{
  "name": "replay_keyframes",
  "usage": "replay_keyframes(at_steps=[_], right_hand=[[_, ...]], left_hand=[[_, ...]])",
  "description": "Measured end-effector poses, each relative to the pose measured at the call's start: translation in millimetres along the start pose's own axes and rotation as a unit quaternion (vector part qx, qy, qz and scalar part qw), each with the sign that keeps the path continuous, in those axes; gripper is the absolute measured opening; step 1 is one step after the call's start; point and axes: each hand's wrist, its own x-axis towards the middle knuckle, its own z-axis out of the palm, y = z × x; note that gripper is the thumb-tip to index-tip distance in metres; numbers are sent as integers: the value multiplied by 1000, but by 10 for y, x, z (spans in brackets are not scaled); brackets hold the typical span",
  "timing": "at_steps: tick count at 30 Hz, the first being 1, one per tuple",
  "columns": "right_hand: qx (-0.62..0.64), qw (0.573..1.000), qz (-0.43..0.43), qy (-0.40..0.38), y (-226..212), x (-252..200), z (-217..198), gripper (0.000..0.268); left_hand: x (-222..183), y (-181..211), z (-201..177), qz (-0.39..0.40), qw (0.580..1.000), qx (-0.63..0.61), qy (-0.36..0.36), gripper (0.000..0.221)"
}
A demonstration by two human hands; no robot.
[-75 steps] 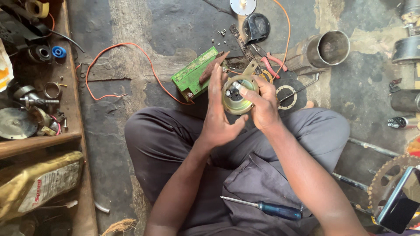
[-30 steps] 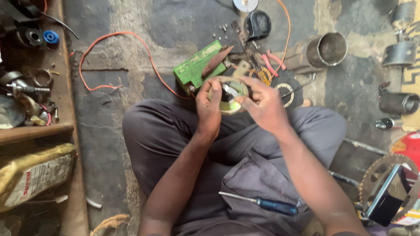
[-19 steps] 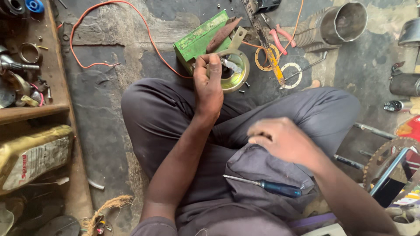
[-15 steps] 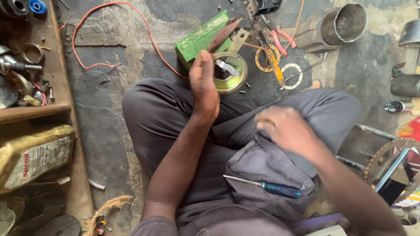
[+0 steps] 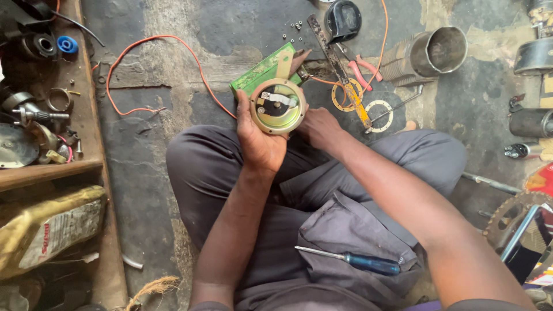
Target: The person sits on the floor and uses a wrench and screwdriver to tighten bolts on a circular electrical component. They then connect a wire to the component and test it against a green battery, producing a spark. Finally, they attach a black plastic cover to the component.
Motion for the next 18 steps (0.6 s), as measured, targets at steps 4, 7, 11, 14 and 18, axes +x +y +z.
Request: replay_keyframes(at_steps=[4,7,11,14,18], right_hand=[[-6,999,0,-50,25,-2,68,28],[25,997,-5,-68,-56,11,36,27],[2,992,54,-110,-121,44,-344,16],[103,987,119,18,-165,-71,-844,37],[302,896,254,203,-179,-413,-1390,20]], left_hand=[[20,14,29,-21,999,-26,13,62],[-23,43,27,-30,999,-17,4,62],[-10,32,51,-40,998,-42,4,63],[-24,53,54,-9,999,-22,-24,49],[-13,36,75,22,998,58,5,37]])
